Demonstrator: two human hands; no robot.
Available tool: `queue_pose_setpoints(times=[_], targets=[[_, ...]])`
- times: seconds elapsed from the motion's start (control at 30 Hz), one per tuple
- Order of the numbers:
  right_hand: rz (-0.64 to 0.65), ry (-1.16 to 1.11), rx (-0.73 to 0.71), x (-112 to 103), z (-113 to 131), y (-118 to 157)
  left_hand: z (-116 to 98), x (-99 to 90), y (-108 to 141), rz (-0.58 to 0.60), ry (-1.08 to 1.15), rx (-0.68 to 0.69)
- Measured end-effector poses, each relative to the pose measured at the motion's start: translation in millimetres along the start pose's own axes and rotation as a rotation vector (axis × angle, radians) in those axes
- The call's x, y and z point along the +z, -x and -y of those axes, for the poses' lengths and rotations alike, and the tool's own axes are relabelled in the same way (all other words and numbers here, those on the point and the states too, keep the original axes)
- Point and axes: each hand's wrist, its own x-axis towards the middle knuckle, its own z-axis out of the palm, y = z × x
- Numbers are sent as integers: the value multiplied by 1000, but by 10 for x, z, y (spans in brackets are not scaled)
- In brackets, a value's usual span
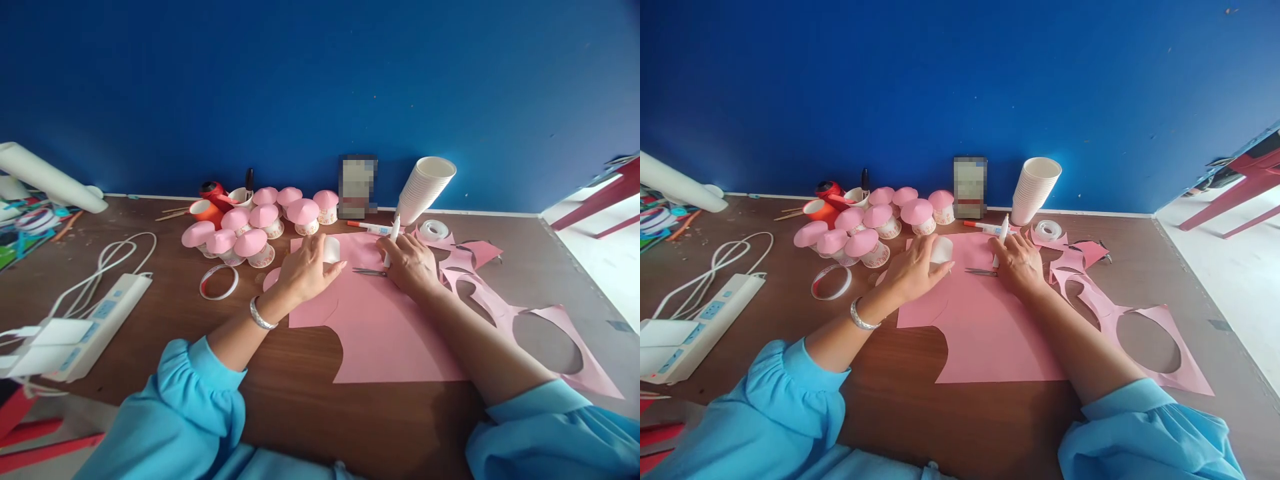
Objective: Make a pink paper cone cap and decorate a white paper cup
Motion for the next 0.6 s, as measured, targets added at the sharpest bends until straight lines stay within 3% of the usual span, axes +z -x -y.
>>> queue_pose_setpoints(times=[0.1,0.2,0.27,0.37,0.6], targets=[[-20,-196,31,-46,125,27,-62,0,40,-21,165,-22],[42,-644,88,-80,327,71,-120,-14,112,-52,500,-61],[72,-824,57,-92,453,101,-167,-12,168,-3,772,-152],[51,-847,-17,-90,563,139,-253,7,243,95,1126,-229],[-102,-726,-91,-90,558,183,-351,34,266,258,1674,-298]])
